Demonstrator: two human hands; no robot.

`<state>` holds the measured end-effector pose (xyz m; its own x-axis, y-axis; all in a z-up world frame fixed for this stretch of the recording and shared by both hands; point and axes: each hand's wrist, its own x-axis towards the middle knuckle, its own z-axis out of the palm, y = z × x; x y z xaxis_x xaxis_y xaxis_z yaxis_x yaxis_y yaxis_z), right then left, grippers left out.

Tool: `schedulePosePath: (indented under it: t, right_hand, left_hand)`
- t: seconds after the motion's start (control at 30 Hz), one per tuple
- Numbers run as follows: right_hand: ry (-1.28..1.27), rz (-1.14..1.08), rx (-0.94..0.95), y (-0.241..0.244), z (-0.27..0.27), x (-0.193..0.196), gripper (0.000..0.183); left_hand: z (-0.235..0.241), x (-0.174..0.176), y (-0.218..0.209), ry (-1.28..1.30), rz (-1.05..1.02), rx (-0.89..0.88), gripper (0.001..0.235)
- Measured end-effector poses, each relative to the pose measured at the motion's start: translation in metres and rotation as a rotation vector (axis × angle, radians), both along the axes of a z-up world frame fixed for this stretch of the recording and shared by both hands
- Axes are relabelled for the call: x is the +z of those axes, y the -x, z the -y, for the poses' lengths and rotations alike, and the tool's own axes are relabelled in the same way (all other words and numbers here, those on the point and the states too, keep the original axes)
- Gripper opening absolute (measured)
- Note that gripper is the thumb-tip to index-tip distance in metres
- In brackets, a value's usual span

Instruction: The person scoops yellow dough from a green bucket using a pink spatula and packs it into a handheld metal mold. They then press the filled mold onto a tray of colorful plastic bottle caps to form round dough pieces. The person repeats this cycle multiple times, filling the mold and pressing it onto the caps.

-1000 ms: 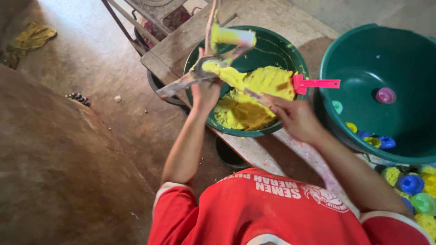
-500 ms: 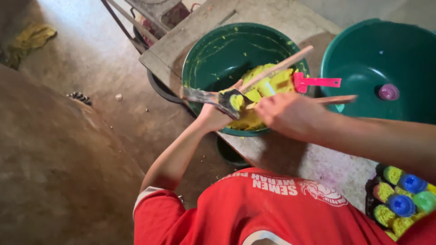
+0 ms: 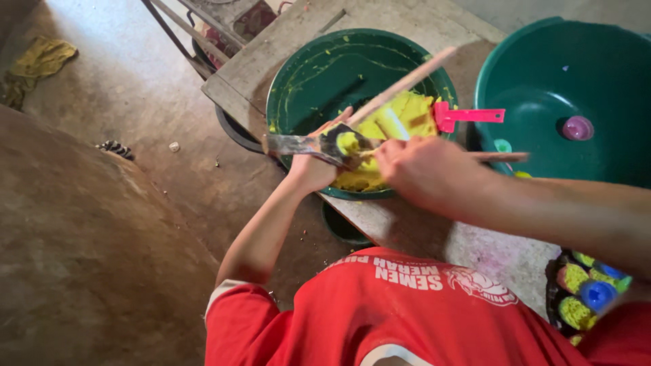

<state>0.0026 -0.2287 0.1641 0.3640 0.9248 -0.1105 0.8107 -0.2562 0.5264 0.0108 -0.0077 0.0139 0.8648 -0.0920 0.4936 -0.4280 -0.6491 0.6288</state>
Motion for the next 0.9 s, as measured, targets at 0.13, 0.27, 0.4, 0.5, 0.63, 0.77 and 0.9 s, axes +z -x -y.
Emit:
schedulePosePath:
  t: [0.13,0.27,0.4,0.5,0.63,0.77,0.9]
  right_hand:
    - [-0.162,-0.205,-0.346,0.004,0.03,0.045,0.024]
    - [-0.843,-0.76,-0.17,-0.015,0.002,0.018,0.046]
    - [-0.99,-0.906,-0.225,-0.017,-0.017,-0.071,0.062]
    - [-1.01,-0.948,-0.119,-0.013,0.011,-0.106,0.053]
    - [-0.95,-1.123,-0.535,-0.03,0.035,-0.111,0.042]
    - [-1.143,-1.064,-0.361,-0.03,0.015,-0.12,0.033]
    - [-1.001,-0.973,-0.341,-0.008,0.02,-0.12,0.033]
  left_hand:
    - [-0.02,0.018,0.009,0.17,-0.08,0.075,0.041]
    - [-0.004,0.021,0.004,0.103,0.282,0.243,0.037]
    - [0.002,0.01,-0.003,0.134,0.315,0.26,0.038]
    - [-0.027,0.012,0.001,-0.036,0.242,0.395,0.038]
    - [-0.032,0.017,0.008,-0.241,0.309,0.46,0.054]
    - [-0.015,0.017,0.0,-0.003,0.083,0.483,0.069]
    - [-0.028,0.016,-0.011,-0.185,0.139,0.538,0.07]
